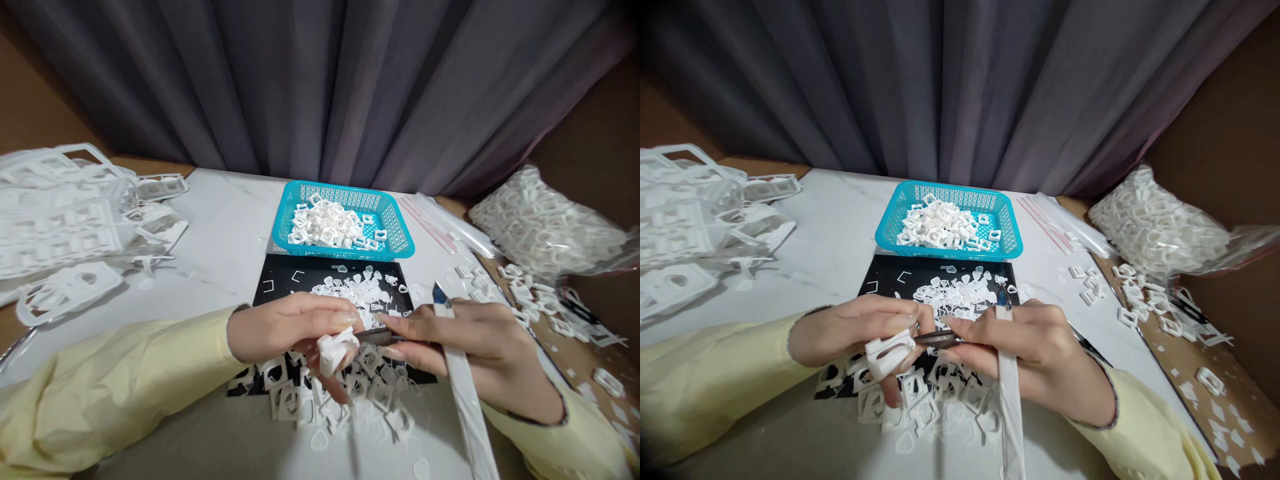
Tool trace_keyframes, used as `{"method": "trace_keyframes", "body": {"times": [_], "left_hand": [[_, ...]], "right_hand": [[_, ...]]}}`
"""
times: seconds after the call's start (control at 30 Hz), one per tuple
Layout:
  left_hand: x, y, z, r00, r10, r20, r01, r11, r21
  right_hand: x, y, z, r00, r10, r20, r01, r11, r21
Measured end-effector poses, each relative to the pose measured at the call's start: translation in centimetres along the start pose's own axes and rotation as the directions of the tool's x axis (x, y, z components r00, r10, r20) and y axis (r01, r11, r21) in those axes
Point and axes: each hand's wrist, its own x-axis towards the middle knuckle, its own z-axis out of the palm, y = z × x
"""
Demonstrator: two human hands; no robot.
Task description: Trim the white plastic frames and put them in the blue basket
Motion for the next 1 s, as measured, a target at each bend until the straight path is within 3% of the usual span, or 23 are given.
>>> {"method": "trace_keyframes", "body": {"times": [0.37,0.83,1.0], "left_hand": [[-0.02,0.06,-0.06,0.995,-0.086,-0.056,0.09,0.992,0.083],[0.04,0.17,0.11,0.996,-0.083,-0.023,0.084,0.994,0.071],[0.17,-0.17,-0.08,0.999,-0.033,0.019,0.032,0.999,0.043]], "right_hand": [[-0.14,0.03,-0.18,0.999,-0.018,0.038,0.021,0.998,-0.058],[-0.24,-0.67,-0.45,0.998,-0.026,0.058,0.034,0.991,-0.13],[-0.39,-0.83,-0.3,0.999,-0.026,0.035,0.031,0.989,-0.142]]}}
